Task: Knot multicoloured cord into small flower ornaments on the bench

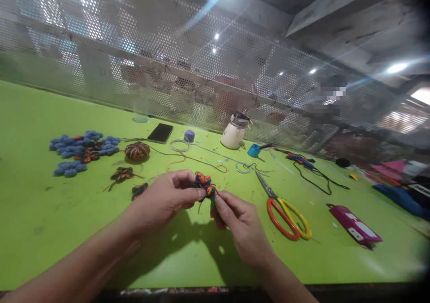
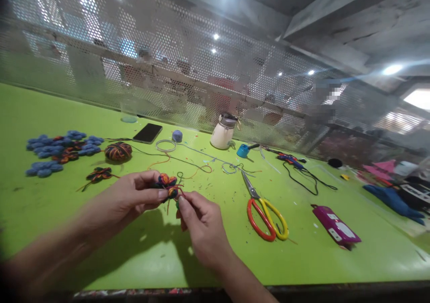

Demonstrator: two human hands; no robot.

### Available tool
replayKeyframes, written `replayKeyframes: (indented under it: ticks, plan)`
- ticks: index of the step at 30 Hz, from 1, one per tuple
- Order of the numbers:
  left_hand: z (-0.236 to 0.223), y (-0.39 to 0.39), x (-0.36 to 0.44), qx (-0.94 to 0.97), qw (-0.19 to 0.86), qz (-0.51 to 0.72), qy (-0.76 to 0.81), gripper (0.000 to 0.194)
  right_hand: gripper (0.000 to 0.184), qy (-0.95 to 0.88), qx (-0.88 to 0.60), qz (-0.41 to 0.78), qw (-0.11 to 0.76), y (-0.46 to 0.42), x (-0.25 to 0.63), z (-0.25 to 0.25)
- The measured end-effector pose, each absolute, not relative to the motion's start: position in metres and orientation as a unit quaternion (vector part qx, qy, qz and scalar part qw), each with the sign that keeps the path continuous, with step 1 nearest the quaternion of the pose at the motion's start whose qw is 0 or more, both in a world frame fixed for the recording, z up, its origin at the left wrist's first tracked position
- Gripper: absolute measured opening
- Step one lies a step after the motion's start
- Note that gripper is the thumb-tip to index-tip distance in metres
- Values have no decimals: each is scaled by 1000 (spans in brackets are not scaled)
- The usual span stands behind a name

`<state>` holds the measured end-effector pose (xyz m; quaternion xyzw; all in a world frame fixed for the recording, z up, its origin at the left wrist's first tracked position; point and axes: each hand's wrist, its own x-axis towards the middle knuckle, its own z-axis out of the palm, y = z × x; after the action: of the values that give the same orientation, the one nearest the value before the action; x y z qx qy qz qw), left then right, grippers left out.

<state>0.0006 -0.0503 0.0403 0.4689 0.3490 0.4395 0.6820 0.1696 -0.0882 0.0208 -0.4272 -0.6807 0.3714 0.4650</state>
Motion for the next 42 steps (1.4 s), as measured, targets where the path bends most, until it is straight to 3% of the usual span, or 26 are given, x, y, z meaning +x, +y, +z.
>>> replayKeyframes:
  ticks: [2, 8, 14, 18, 22, 29, 42]
  plan:
    - [41, -51, 0, 479, 680, 428, 355, 18, 24, -670, -417, 414, 454, -87, 173, 24]
    - [41, -52, -1, 477, 687, 422, 350, 18, 13, -645, -408, 398, 510, -87, 173, 18]
    - [42, -53, -4, 467, 695, 419, 352, 17, 28, -524, -384, 595, 473, -76, 177, 21]
    - [45, -55, -5, 482, 688, 403, 364, 16, 26, -484, -328, 683, 438, -68, 177, 23]
    - [45, -56, -5, 487, 675, 404, 379, 18, 19, -469, -346, 659, 475, -69, 173, 21]
    - [40, -50, -6, 480, 677, 387, 402, 24, 18, -567, -416, 503, 502, -79, 172, 24]
    - [42, -50, -4, 507, 678, 389, 364, 22, 16, -561, -384, 512, 525, -82, 168, 12]
